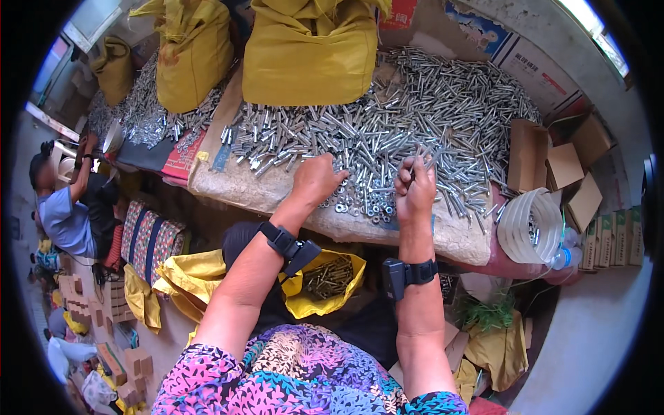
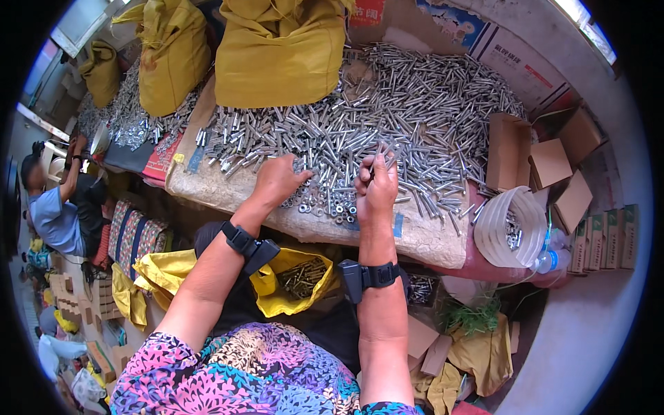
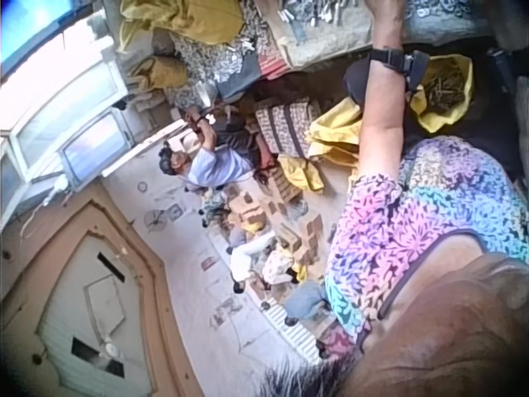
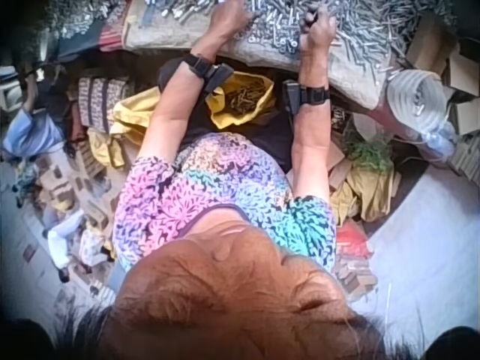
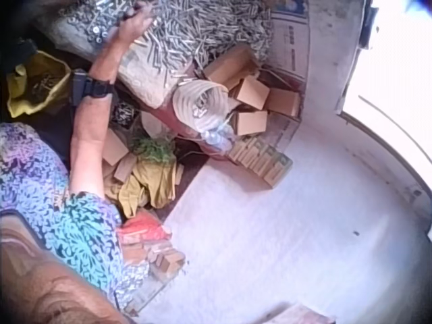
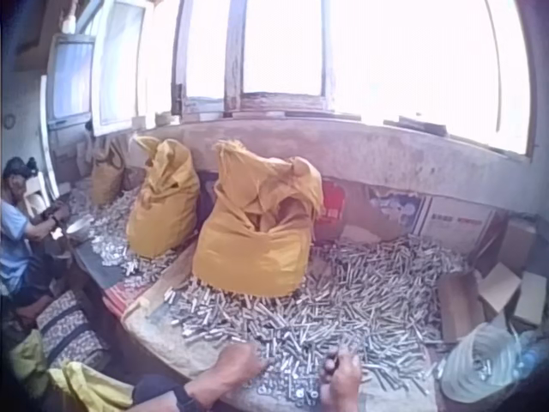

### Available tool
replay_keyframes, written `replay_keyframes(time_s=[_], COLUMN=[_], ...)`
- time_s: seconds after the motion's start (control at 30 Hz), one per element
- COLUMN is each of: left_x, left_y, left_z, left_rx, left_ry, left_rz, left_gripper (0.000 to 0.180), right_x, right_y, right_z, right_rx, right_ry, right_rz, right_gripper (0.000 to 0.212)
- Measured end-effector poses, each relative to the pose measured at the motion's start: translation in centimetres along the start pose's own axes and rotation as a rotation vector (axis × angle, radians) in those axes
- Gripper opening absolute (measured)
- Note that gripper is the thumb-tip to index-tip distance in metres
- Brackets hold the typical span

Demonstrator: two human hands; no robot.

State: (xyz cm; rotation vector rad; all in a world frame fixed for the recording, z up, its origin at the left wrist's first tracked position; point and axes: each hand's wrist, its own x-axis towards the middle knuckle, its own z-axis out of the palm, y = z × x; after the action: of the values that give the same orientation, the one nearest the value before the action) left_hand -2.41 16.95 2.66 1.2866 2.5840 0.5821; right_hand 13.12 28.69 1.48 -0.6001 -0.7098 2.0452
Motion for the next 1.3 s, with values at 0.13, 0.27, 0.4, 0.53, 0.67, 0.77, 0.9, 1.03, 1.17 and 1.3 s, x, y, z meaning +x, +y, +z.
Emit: replay_keyframes(time_s=[0.13,0.27,0.4,0.53,0.67,0.77,0.9,1.03,1.17,1.3], left_x=[0.1,-1.2,-3.7,-5.3,-6.2,-6.3,-6.4,-6.3,-6.9,-7.3], left_y=[-0.7,-1.6,-1.1,-1.0,-0.4,-0.5,-0.6,-1.6,-0.3,0.5], left_z=[0.8,1.5,0.8,1.3,1.0,1.3,1.1,2.1,1.3,2.5], left_rx=[-0.020,-0.160,-0.174,-0.184,-0.187,-0.199,-0.325,-0.699,-1.311,-1.529], left_ry=[0.039,0.117,0.107,0.067,0.032,0.056,0.032,-0.053,-0.186,-0.288], left_rz=[0.021,0.150,0.291,0.350,0.398,0.388,0.345,0.154,-0.260,-0.365], left_gripper=[0.030,0.020,0.017,0.016,0.017,0.018,0.017,0.015,0.011,0.013], right_x=[-0.3,-0.5,-0.8,-1.6,-1.8,-2.1,-2.6,-3.1,-3.1,-3.9], right_y=[-0.3,-0.4,-0.6,-0.3,0.2,0.5,0.7,1.1,2.2,4.0], right_z=[0.2,-0.3,-0.5,-0.1,0.1,0.4,1.1,1.9,1.7,2.2], right_rx=[0.122,0.202,0.247,0.239,0.185,0.136,0.031,-0.046,0.018,0.047], right_ry=[-0.076,-0.127,-0.169,-0.200,-0.185,-0.189,-0.155,-0.138,-0.160,-0.217], right_rz=[0.009,0.051,0.058,0.058,0.074,0.079,0.093,0.088,0.084,0.168], right_gripper=[0.030,0.030,0.029,0.023,0.026,0.030,0.030,0.029,0.028,0.028])
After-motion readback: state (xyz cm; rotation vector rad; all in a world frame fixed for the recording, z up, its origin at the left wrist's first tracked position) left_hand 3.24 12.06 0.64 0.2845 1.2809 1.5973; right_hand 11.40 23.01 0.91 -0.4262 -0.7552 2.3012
